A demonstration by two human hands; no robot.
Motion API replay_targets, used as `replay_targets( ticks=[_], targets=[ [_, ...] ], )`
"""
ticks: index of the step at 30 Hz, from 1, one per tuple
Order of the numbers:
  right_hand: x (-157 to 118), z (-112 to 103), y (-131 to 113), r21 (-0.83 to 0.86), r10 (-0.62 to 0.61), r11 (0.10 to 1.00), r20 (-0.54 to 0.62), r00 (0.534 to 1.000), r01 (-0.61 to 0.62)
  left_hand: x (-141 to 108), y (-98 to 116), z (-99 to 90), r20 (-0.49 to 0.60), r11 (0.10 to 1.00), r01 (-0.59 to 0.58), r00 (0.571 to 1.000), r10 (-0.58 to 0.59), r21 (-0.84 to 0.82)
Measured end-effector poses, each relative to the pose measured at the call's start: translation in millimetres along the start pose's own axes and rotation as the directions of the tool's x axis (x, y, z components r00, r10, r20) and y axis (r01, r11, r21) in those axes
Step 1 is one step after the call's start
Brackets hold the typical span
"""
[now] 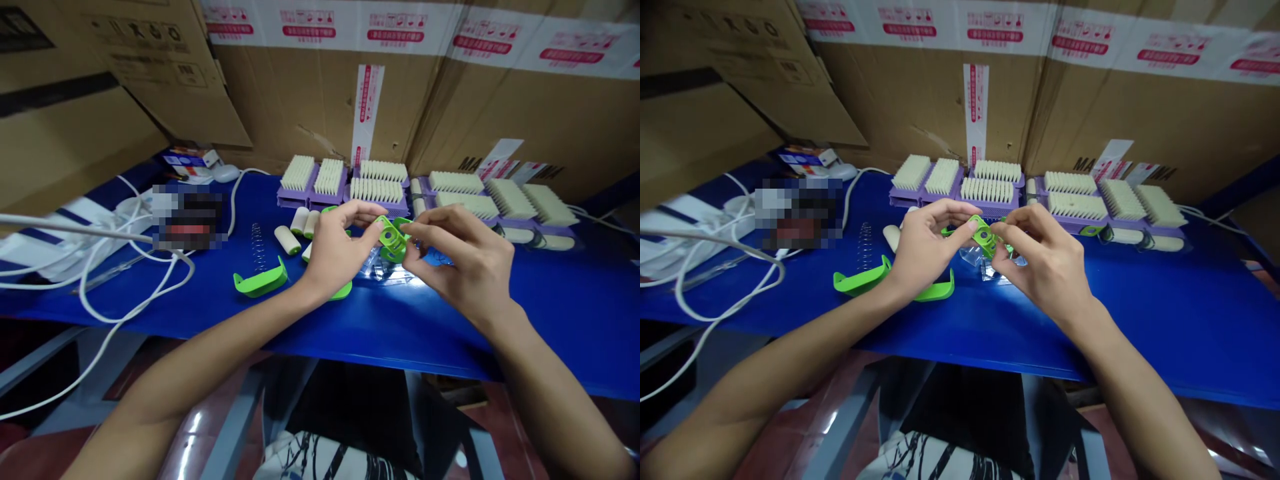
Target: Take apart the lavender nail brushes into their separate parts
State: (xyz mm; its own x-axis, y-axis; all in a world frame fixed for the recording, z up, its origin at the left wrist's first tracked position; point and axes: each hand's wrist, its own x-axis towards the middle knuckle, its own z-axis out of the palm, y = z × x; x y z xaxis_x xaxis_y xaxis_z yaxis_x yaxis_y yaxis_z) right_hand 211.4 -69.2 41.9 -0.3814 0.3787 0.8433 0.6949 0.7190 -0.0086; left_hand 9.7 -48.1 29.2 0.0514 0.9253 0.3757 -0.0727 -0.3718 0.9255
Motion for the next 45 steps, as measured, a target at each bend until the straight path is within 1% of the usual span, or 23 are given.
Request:
replay_targets(
  ticks=[3,6,8,9,12,15,18,22,26,28,32,37,39,41,43,45],
  targets=[
    [-3,2,0,0.025,0.003,1.0,0.054,0.999,-0.005,0,-1,-0.2,0.02,1.0,0.009,1.0,-0.008,-0.024],
    [-3,1,0,0.057,-0.067,0.996,0.082,0.994,0.062,1,-2,-1.6,0.041,0.998,0.012,0.999,-0.009,-0.06],
    [-2,-1,-2,0.07,-0.102,0.993,0.09,0.991,0.096,2,-1,-2.8,0.057,0.995,0.034,0.998,-0.028,-0.091],
    [-2,-2,-3,0.068,-0.097,0.994,0.092,0.991,0.091,2,0,-3.2,0.062,0.993,0.051,0.997,-0.044,-0.11],
    [0,-6,-6,0.047,-0.027,0.999,0.116,0.993,0.022,2,5,-2.7,0.059,0.981,0.109,0.993,-0.101,-0.16],
    [0,-6,-5,0.049,-0.021,0.999,0.111,0.994,0.016,-1,10,-0.2,0.056,0.974,0.139,0.99,-0.131,-0.177],
    [-2,-3,-2,0.049,-0.044,0.998,0.079,0.996,0.04,-4,12,1.9,0.059,0.979,0.13,0.991,-0.122,-0.155],
    [-4,-3,-1,0.057,-0.06,0.997,0.064,0.996,0.057,-6,11,2.2,0.04,0.99,0.082,0.996,-0.078,-0.119],
    [-3,-5,-3,0.073,-0.02,0.997,0.114,0.993,0.011,-6,8,1.9,0.023,0.994,0.048,0.999,-0.046,-0.096],
    [-4,-5,-3,0.093,-0.018,0.996,0.134,0.991,0.006,-6,8,1.9,0.022,0.996,0.045,0.999,-0.044,-0.082],
    [-4,-5,1,0.118,-0.042,0.993,0.129,0.991,0.027,-7,9,1.6,0.026,0.998,0.044,0.999,-0.043,-0.033],
    [-3,-7,-1,0.101,-0.078,0.993,0.189,0.979,0.06,-7,9,1.7,0.01,0.999,0.036,0.999,-0.036,-0.001],
    [-3,-6,-2,0.082,-0.083,0.994,0.183,0.98,0.069,-6,8,2.3,-0.014,0.997,0.061,0.998,-0.061,-0.038],
    [-3,-5,-1,0.073,-0.097,0.994,0.168,0.981,0.085,-4,7,2.7,-0.026,0.989,0.108,0.993,-0.111,-0.102],
    [-5,-2,2,0.077,-0.105,0.993,0.158,0.982,0.094,-3,7,2.7,-0.008,0.974,0.168,0.985,-0.172,-0.151],
    [-6,-1,5,0.092,-0.105,0.991,0.129,0.986,0.093,-2,7,2.3,0.034,0.957,0.235,0.972,-0.232,-0.17]
  ],
)
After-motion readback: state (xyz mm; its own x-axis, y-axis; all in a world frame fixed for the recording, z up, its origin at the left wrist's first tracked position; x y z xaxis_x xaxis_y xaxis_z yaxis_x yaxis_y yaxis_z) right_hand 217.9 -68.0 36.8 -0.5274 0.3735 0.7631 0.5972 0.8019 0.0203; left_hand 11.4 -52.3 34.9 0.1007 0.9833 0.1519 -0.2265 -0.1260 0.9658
